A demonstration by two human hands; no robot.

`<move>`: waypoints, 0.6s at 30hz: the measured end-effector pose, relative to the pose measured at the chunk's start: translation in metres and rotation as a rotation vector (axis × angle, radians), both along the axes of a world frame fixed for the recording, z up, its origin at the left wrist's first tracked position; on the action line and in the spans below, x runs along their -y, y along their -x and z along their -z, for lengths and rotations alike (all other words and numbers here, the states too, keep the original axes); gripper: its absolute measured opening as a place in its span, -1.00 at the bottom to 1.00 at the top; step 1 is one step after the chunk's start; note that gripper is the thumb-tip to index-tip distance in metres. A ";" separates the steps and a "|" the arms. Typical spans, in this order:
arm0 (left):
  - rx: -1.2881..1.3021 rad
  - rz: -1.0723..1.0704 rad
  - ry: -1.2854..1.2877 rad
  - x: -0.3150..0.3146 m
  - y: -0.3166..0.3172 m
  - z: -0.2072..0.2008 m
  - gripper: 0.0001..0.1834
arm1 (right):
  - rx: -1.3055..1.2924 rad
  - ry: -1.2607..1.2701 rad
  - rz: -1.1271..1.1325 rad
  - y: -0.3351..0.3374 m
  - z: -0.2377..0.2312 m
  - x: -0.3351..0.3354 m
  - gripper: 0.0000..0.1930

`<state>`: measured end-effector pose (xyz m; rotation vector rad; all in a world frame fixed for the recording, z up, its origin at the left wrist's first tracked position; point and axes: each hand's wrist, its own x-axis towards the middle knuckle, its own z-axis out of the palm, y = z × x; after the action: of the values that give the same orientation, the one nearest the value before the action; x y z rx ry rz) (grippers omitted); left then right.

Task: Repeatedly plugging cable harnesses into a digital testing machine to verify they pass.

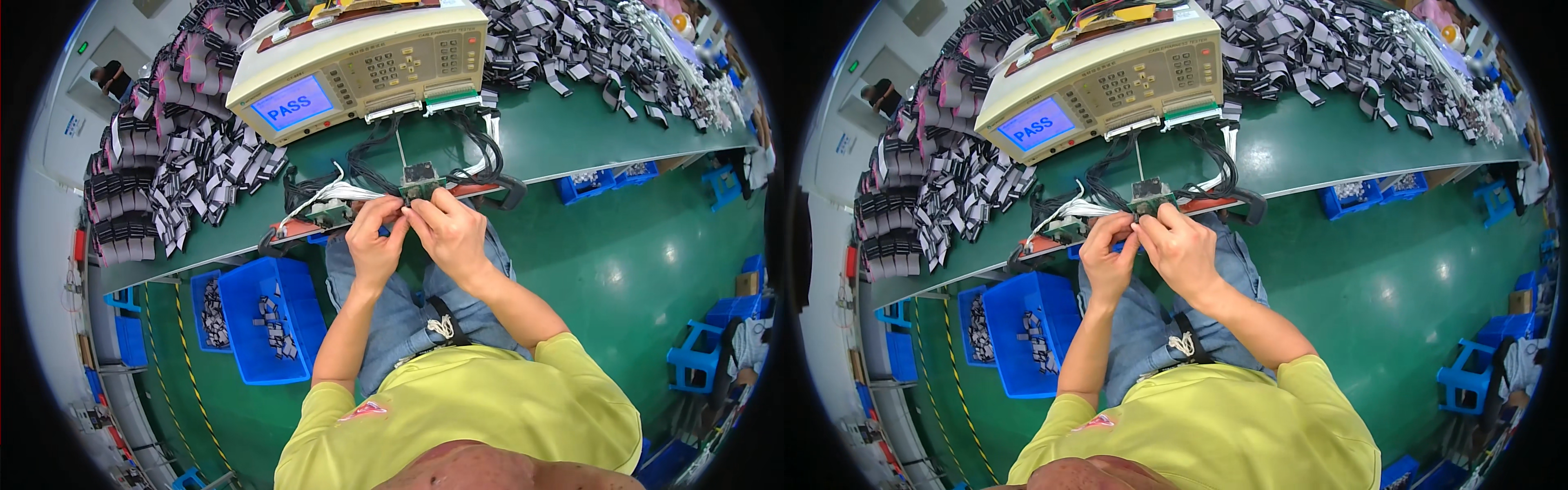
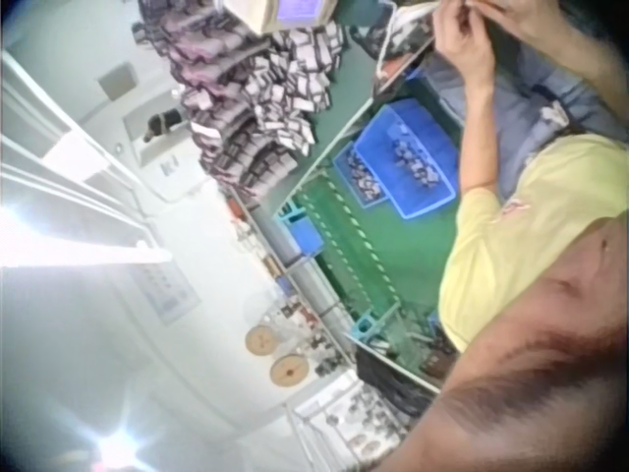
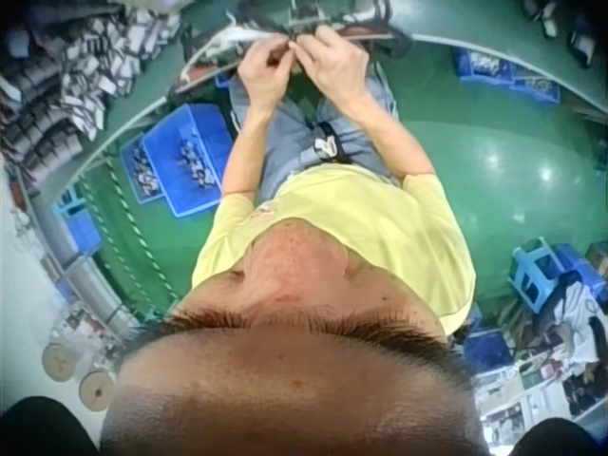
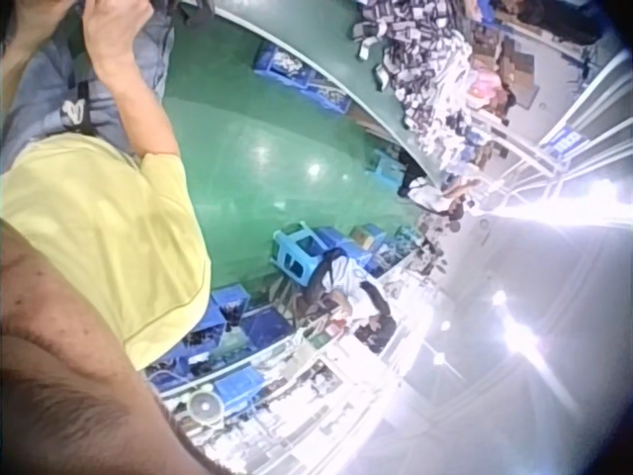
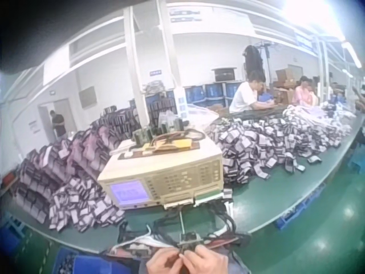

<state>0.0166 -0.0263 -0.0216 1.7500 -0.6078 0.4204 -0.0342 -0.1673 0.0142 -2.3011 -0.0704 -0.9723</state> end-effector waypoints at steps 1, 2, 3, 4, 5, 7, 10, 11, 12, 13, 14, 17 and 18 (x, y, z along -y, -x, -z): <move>0.002 0.002 -0.001 0.001 -0.001 -0.001 -0.71 | 0.002 -0.001 0.002 -0.002 0.001 -0.001 -0.79; -0.002 -0.022 0.009 0.002 0.000 -0.002 -0.74 | 0.021 -0.003 0.029 -0.004 0.003 -0.002 -0.82; -0.005 -0.047 0.018 0.003 0.000 -0.003 -0.77 | 0.040 -0.006 0.055 -0.005 0.005 -0.005 -0.83; -0.001 -0.054 0.017 0.004 0.000 -0.001 -0.77 | 0.044 -0.007 0.049 -0.007 0.006 -0.007 -0.83; -0.022 -0.104 0.039 0.003 0.002 0.003 -0.80 | 0.043 -0.018 0.079 -0.007 0.007 -0.012 -0.81; 0.029 -0.219 0.020 0.010 0.004 0.006 -0.83 | 0.053 -0.028 0.070 -0.009 0.006 -0.017 -0.78; 0.118 -0.184 -0.018 0.017 0.007 0.011 -0.83 | 0.027 0.077 0.138 -0.006 0.007 -0.011 -0.74; 0.052 -0.163 0.023 0.019 0.008 0.007 -0.83 | 0.028 0.090 0.144 -0.005 0.006 -0.006 -0.73; -0.028 -0.128 0.046 0.015 0.010 0.002 -0.83 | 0.030 0.088 0.120 -0.005 0.006 -0.005 -0.74; -0.107 -0.092 0.071 0.008 0.012 -0.004 -0.84 | 0.033 0.088 0.098 -0.004 0.007 -0.004 -0.74; -0.071 -0.032 -0.026 -0.005 0.016 -0.018 -0.83 | 0.041 0.078 0.050 -0.002 0.007 -0.002 -0.75; 0.287 0.051 -0.196 -0.050 0.007 -0.064 -0.81 | 0.047 0.029 -0.100 0.009 -0.001 0.007 -0.74; 0.393 -0.007 -0.241 -0.065 -0.008 -0.077 -0.84 | 0.057 0.032 -0.104 0.012 -0.001 0.010 -0.74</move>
<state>0.0245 0.0390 0.0554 1.9115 -0.9639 0.7308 -0.0457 -0.1776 0.0149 -2.2744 -0.2290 -0.9900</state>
